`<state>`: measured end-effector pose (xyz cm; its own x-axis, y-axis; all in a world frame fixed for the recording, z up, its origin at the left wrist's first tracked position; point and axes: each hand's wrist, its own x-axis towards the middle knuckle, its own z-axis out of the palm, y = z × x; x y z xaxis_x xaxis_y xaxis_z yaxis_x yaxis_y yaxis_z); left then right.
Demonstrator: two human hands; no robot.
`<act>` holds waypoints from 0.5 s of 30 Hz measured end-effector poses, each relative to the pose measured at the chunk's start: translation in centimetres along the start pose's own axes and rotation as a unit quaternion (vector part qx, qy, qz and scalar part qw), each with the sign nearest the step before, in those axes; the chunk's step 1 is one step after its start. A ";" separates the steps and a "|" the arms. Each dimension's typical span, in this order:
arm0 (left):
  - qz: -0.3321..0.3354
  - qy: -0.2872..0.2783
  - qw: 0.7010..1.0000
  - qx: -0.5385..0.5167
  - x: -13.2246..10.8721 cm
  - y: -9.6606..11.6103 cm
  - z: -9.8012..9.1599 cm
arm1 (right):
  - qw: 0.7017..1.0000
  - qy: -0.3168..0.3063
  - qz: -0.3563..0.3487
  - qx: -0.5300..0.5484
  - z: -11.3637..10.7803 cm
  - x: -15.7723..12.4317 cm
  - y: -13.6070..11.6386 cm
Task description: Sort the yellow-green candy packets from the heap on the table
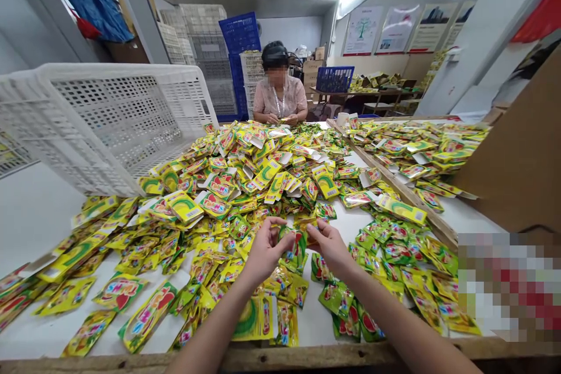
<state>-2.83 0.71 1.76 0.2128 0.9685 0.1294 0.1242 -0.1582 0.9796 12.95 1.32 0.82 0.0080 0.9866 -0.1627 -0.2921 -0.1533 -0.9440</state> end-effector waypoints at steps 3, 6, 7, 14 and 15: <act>0.050 -0.025 0.990 0.126 0.2 1.1 -0.4 | 0.997 -0.059 0.038 0.032 0.6 -0.9 0.2; 0.100 -0.032 0.968 0.227 0.3 1.6 -0.6 | 0.990 -0.130 0.052 0.029 0.4 -1.4 0.0; 0.107 -0.034 0.965 0.237 0.3 1.6 -0.5 | 0.988 -0.142 0.049 0.020 0.2 -1.5 -0.1; 0.016 -0.082 0.972 0.219 2.4 1.7 -2.0 | 0.980 -0.185 0.070 -0.029 -1.1 -1.6 -1.3; -0.007 -0.045 0.958 0.282 3.2 1.9 -3.1 | 0.981 -0.176 0.070 -0.036 -1.2 -1.5 -1.4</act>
<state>-4.91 4.09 4.46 0.2863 0.9549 0.0790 0.6256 -0.2487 0.7394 14.48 -0.04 2.01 -0.3624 0.9113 -0.1954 -0.1985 -0.2803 -0.9392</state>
